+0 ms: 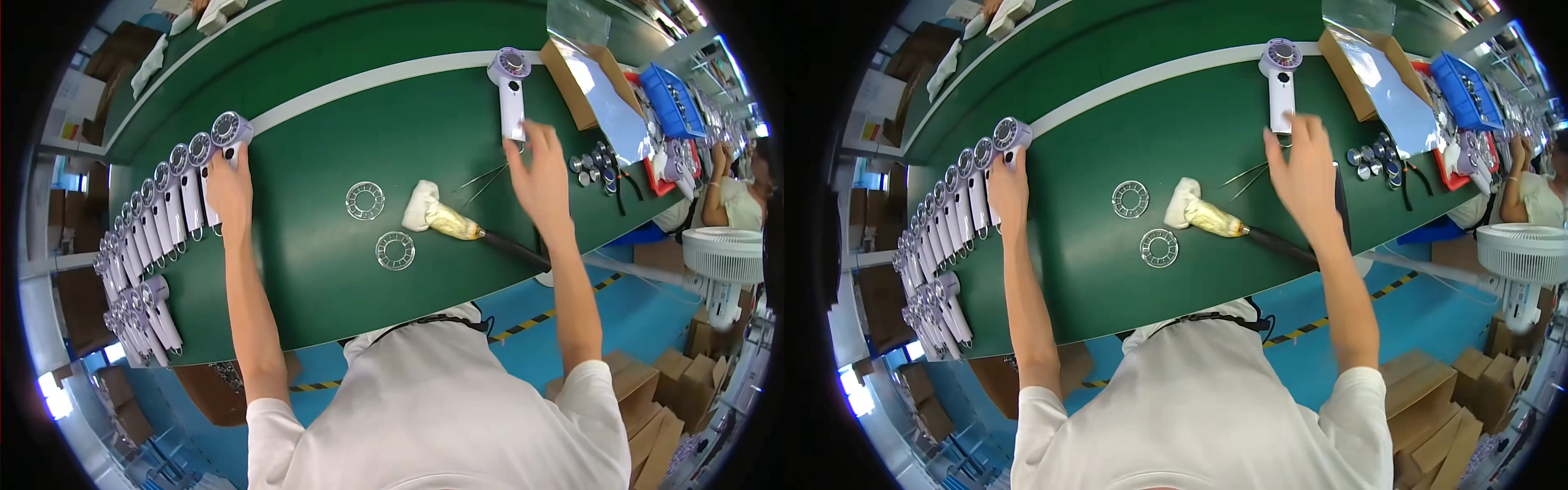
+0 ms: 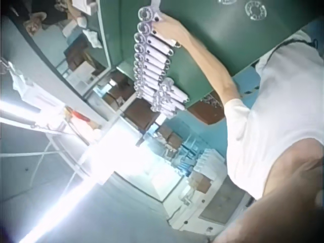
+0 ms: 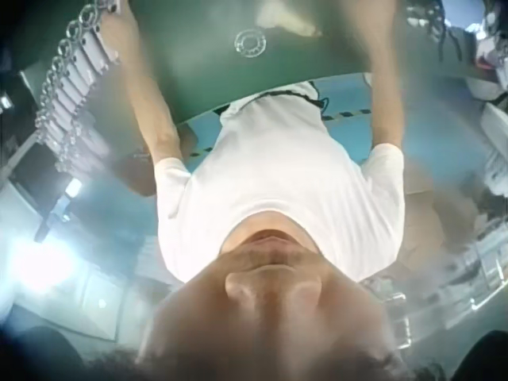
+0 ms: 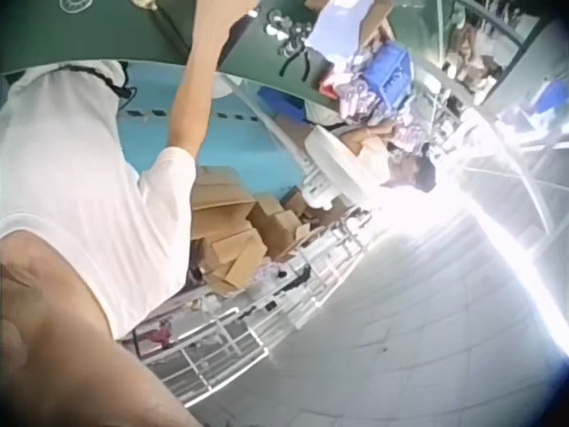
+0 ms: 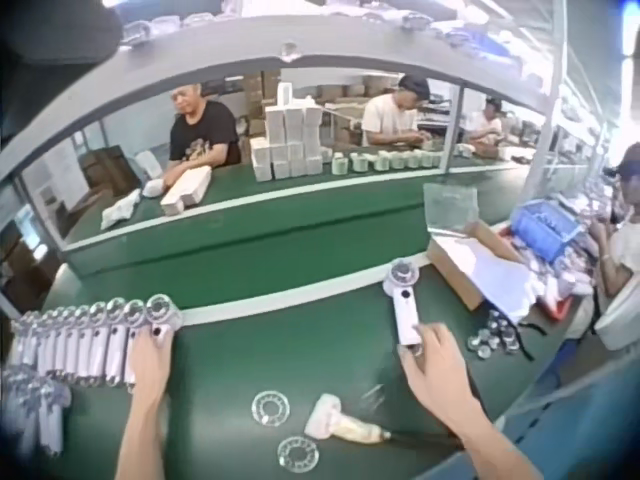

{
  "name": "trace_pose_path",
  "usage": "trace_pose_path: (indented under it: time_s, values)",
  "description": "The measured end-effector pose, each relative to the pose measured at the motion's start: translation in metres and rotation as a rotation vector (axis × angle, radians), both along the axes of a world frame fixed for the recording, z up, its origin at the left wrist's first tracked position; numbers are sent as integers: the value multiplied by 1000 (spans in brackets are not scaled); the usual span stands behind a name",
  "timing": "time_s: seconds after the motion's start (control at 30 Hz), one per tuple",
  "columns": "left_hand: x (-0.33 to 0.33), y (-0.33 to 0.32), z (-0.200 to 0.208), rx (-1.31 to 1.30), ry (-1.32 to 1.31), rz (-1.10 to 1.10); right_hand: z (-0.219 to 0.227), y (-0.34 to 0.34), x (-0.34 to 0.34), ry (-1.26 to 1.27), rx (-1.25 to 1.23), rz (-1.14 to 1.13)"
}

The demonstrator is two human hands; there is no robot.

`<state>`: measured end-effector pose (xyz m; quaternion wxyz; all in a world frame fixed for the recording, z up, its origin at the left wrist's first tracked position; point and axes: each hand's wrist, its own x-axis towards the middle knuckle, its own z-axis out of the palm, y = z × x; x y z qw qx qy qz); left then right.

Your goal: The person assembles portable fans by fitting metal rings onto the fan heads and tapping them with a padded mallet. The person then gathers the assembled fans from the workbench, carries them across the room, and places them onto another assembly table.

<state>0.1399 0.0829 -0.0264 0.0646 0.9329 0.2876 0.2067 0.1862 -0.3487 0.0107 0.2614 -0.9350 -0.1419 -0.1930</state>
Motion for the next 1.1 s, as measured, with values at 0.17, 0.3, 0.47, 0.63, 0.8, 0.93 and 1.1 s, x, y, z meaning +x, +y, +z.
trace_pose_path:
  time_s: [0.17, 0.3, 0.47, 0.63, 0.8, 0.93, 1.1]
  values:
    - [-27, -30, 28, 115, 76, -22, -24, -8, 56, 278, -227, -212]
    - [-53, -79, 49, -270, -260, -212, -39, -7, 66, 179, -70, -111]
    - [-48, -147, 60, -959, -132, -474, 29, 46, -15, 451, 174, 98]
    - [-65, -184, 45, -1536, -242, -494, 20, 104, -86, 217, 253, 513]
    - [-105, -170, 32, -1771, -471, -295, 18, 105, -99, 567, 224, 623]
    - [-138, -145, 32, -1752, -363, -233, 9, 91, -92, 212, -219, 651]
    - [-155, -140, 34, -1752, -250, -148, -3, 102, -97, 157, -407, 668]
